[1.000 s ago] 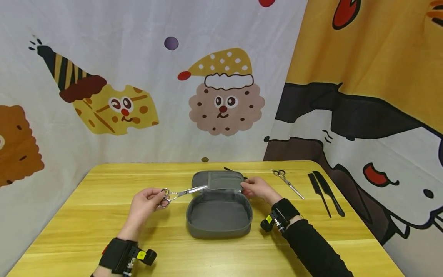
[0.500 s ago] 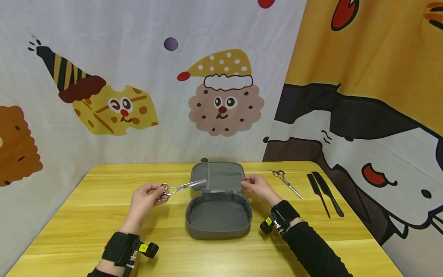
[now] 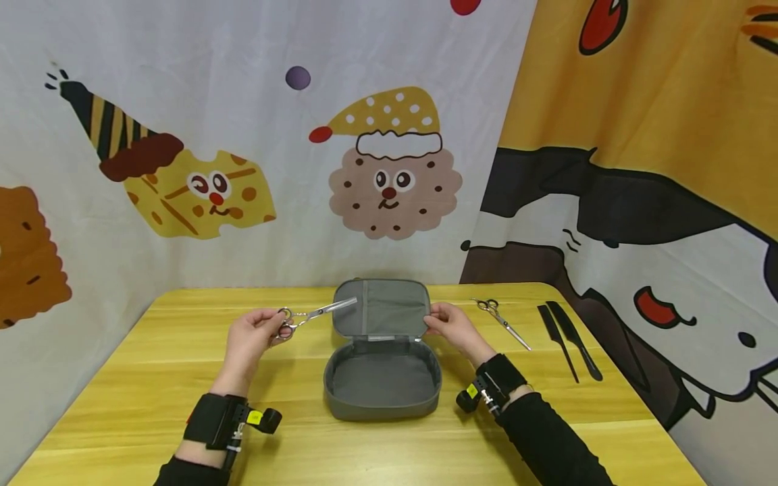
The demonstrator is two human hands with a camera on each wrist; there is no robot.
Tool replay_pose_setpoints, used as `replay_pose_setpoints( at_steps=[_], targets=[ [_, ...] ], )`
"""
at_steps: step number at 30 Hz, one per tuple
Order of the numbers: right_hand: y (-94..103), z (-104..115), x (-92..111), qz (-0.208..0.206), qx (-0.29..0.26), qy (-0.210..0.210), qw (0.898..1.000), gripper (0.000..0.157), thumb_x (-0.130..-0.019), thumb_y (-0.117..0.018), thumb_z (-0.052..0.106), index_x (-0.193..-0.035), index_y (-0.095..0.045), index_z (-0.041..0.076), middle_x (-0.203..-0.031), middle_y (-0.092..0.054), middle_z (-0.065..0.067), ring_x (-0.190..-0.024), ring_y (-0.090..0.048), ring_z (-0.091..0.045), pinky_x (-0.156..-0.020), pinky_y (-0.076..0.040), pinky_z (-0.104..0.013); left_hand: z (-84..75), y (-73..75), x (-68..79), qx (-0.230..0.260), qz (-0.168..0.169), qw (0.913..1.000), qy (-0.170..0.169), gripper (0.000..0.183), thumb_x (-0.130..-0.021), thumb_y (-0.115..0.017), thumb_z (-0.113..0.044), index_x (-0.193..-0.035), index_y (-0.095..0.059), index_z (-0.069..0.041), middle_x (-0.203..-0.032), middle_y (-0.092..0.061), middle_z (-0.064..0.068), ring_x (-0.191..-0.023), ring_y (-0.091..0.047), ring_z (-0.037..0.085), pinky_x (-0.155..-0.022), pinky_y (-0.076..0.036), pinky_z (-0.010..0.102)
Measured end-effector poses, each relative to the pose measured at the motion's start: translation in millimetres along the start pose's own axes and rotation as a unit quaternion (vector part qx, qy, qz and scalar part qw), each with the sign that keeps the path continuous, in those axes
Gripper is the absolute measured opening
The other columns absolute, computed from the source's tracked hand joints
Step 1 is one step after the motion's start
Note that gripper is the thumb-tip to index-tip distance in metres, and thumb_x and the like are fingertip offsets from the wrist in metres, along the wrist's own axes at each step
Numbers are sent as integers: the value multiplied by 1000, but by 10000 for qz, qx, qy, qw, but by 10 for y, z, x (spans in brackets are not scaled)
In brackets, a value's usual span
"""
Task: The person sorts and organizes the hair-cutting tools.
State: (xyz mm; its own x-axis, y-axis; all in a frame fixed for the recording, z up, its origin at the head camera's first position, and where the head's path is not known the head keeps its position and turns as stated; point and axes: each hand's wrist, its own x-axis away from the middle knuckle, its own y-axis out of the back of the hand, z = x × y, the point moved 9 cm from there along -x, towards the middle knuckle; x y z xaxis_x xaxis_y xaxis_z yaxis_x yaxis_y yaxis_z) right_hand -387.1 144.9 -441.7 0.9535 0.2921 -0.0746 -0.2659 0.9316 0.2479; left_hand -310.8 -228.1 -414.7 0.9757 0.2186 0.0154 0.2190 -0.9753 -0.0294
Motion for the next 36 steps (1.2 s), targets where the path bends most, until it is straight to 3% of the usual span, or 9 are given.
replay_pose_setpoints(
  at_steps=[9,22,28,36],
  targets=[
    [2,-30,-6,-7,-115,-18,9999,23,-100,-55,-2,-119,-55,-15,-103,-66,-16,-87,-67,-18,-91,-50,-56,-41,-5,-87,-154,-11,9999,-66,32,-99,-60,-10,-119,-58,15,-87,-72,7,-71,-68,8,-71,-58,25],
    [2,49,32,-17,-47,110,9999,25,-99,-55,-3,-121,-54,-15,-105,-65,-19,-91,-66,-19,-89,-53,-51,-81,-82,-247,-223,200,9993,202,35,-99,-60,-10,-123,-57,16,-91,-71,12,-71,-67,7,-72,-58,26],
    [-15,72,32,-6,-98,147,9998,25,-99,-54,-5,-122,-54,-15,-105,-65,-21,-90,-66,-20,-90,-49,-57,-85,-160,-311,-343,341,9985,251,37,-98,-62,-10,-124,-57,16,-83,-70,6,-69,-68,8,-71,-58,26],
    [-12,8,2,-79,-105,122,9998,24,-99,-54,-5,-121,-55,-14,-102,-65,-17,-87,-65,-17,-90,-50,-57,-75,-220,-399,-376,360,9985,160,34,-98,-62,-8,-121,-58,16,-80,-70,5,-67,-68,8,-68,-58,25]
  ],
)
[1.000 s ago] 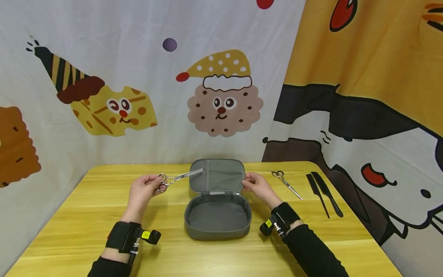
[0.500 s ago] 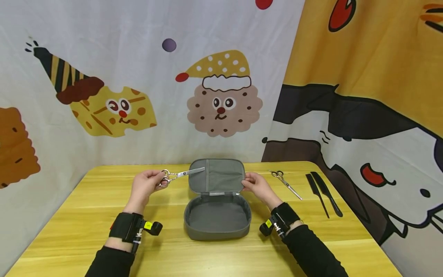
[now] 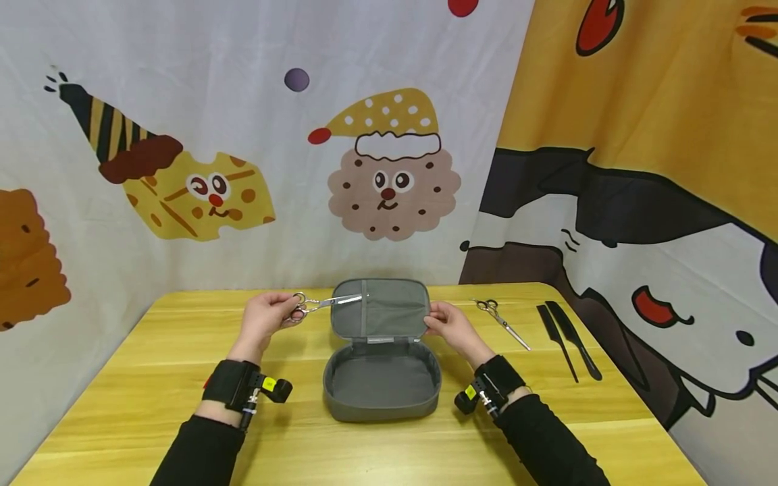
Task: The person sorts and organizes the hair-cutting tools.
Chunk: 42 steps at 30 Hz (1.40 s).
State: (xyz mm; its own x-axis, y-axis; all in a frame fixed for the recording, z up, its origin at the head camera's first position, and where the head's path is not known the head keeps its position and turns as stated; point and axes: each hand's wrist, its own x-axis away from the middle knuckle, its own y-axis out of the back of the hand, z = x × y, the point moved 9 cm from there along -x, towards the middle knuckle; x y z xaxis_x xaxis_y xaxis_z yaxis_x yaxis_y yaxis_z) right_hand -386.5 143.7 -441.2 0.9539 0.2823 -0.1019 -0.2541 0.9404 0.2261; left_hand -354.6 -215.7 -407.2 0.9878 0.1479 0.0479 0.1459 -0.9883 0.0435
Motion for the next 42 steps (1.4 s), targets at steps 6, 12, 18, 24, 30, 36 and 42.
replay_pose_setpoints(
  at_steps=[6,12,18,24,30,36,42],
  targets=[
    [10,2,11,-6,16,9,10000,23,-99,-54,-5,-121,-54,-14,-101,-65,-16,-87,-65,-17,-90,-49,-57,-23,-15,-59,-303,10,9990,-313,29,-99,-60,-6,-118,-59,16,-85,-71,9,-69,-68,8,-68,-58,25],
    [24,-12,11,-53,87,-18,9999,24,-99,-54,-4,-122,-55,-14,-102,-65,-17,-89,-66,-20,-90,-50,-56,-46,-56,-106,-481,90,9966,-666,24,-98,-60,-4,-113,-59,15,-91,-70,15,-72,-68,10,-72,-58,28],
    [19,-3,14,-115,229,-92,9996,25,-99,-54,-3,-122,-56,-12,-103,-65,-18,-90,-66,-22,-88,-54,-48,-47,-118,-129,-400,149,9932,-1082,19,-96,-62,0,-107,-60,15,-93,-70,21,-72,-69,11,-73,-58,29],
    [9,27,21,-148,264,-36,9995,23,-98,-55,-4,-120,-56,-12,-103,-65,-18,-90,-66,-21,-83,-57,-40,-115,-216,-105,-630,32,9821,-1774,13,-94,-65,2,-101,-65,12,-96,-70,27,-71,-70,10,-72,-59,30],
    [16,30,24,-197,275,12,9994,22,-98,-56,-4,-119,-57,-11,-101,-66,-17,-88,-66,-20,-82,-57,-39,-207,-330,-22,-1077,-201,9631,-2458,8,-91,-69,0,-94,-68,7,-90,-71,21,-74,-71,19,-72,-58,33],
    [14,21,23,-218,261,53,9994,21,-98,-57,-5,-118,-57,-11,-100,-66,-17,-89,-66,-22,-84,-56,-45,-246,-402,42,-1438,-285,9448,-2930,4,-92,-70,-3,-91,-70,1,-88,-71,12,-79,-70,23,-69,-55,24],
    [9,12,27,-178,280,119,9994,22,-98,-57,-4,-119,-57,-11,-101,-66,-17,-88,-66,-21,-88,-52,-55,-330,-427,117,-1836,-374,9189,-3471,8,-87,-74,-1,-84,-70,-6,-85,-71,7,-78,-70,24,-70,-56,33]
  ],
)
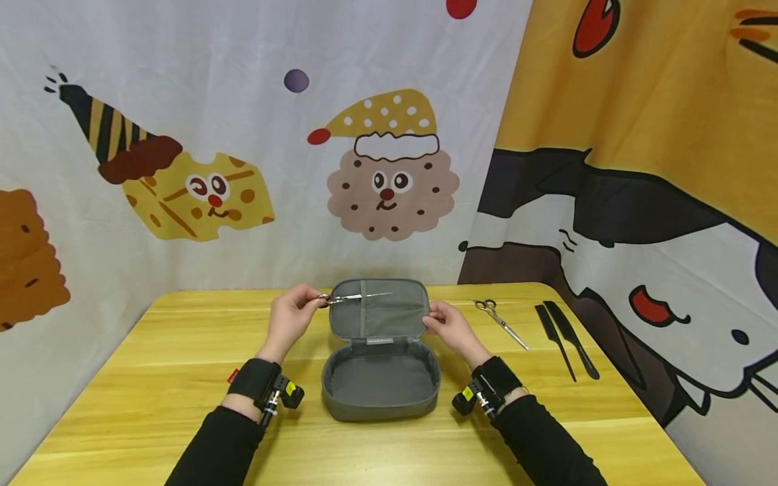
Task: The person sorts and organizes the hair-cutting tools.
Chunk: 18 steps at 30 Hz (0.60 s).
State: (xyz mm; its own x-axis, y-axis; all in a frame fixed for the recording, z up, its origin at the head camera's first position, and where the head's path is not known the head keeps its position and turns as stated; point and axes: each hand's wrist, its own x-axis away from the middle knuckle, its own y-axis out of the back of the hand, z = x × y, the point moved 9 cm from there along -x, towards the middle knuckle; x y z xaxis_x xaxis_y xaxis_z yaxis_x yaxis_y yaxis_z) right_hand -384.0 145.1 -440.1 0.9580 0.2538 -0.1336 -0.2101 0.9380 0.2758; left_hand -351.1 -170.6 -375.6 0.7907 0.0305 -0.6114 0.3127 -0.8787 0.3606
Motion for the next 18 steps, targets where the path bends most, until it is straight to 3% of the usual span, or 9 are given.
replay_pose_setpoints(
  at_steps=[4,12,18],
  targets=[
    [9,-3,3,-30,84,-5,10000,22,-98,-57,-3,-119,-57,-11,-101,-66,-18,-88,-66,-20,-87,-52,-54,-97,17,0,-263,-53,9986,-464,11,-84,-76,1,-83,-70,-8,-82,-70,6,-78,-70,26,-73,-57,41],
    [-7,143,83,-38,47,-13,10000,20,-97,-57,-5,-117,-57,-12,-97,-66,-16,-88,-66,-26,-84,-54,-52,-231,-11,23,-332,-88,9925,-1173,17,-80,-77,8,-87,-73,-6,-85,-71,6,-78,-69,25,-75,-57,42],
    [8,40,36,-182,116,-72,9997,22,-97,-60,-3,-117,-58,-10,-97,-66,-16,-85,-66,-21,-84,-55,-51,-288,-46,28,-377,-3,9892,-1419,18,-79,-77,8,-89,-74,-7,-86,-73,6,-80,-70,25,-76,-57,41]
  ],
)
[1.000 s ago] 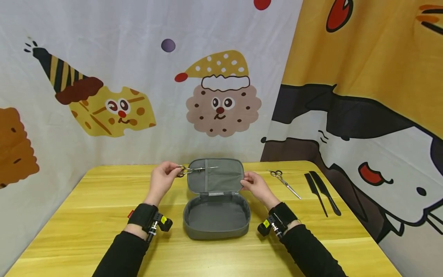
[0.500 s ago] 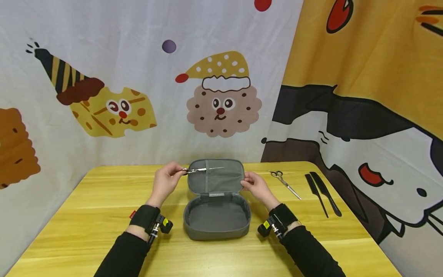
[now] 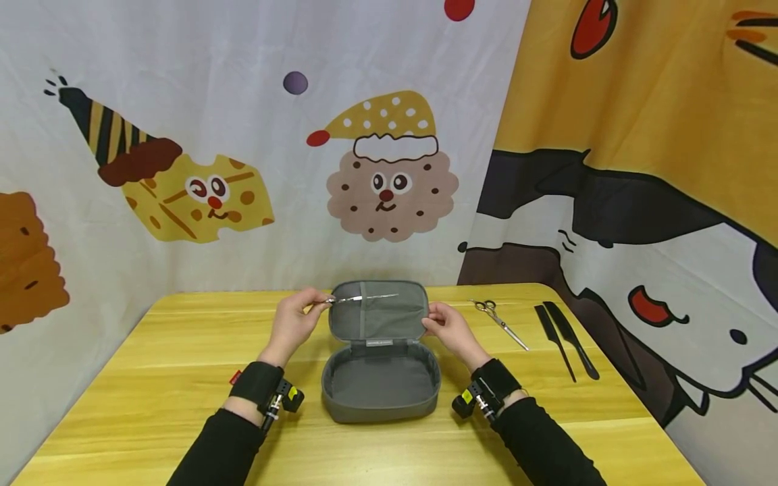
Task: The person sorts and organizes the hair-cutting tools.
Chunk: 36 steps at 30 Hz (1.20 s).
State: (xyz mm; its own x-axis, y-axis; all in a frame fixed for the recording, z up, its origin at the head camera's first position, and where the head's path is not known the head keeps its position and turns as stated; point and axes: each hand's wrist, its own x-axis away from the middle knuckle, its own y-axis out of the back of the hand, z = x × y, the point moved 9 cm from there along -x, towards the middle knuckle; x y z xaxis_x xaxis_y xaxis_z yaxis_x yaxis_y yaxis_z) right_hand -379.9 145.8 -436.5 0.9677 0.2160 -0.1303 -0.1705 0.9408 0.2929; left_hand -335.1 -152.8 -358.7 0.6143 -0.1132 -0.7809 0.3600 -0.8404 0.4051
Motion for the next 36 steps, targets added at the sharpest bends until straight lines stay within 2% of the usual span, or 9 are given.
replay_pose_setpoints(
  at_steps=[14,26,36],
  targets=[
    [4,-25,-6,-157,117,53,9998,18,-96,-59,-5,-114,-60,-8,-95,-67,-14,-84,-66,-19,-84,-54,-51,-82,-50,-36,-198,5,9997,-133,17,-78,-79,6,-87,-72,-7,-84,-72,7,-78,-69,25,-70,-57,41],
    [7,-8,4,-162,168,110,9997,18,-96,-60,-4,-114,-60,-7,-95,-66,-15,-84,-66,-20,-84,-54,-52,-125,-115,-83,-172,26,9998,-45,15,-80,-79,4,-87,-73,-7,-82,-71,6,-76,-68,23,-69,-57,39],
    [5,16,4,-152,192,188,9995,18,-96,-60,-5,-113,-60,-7,-92,-66,-14,-84,-66,-22,-83,-54,-52,-134,-138,-107,-30,-182,9998,34,14,-79,-80,4,-86,-74,-7,-82,-71,5,-75,-69,23,-69,-57,38]
  ],
)
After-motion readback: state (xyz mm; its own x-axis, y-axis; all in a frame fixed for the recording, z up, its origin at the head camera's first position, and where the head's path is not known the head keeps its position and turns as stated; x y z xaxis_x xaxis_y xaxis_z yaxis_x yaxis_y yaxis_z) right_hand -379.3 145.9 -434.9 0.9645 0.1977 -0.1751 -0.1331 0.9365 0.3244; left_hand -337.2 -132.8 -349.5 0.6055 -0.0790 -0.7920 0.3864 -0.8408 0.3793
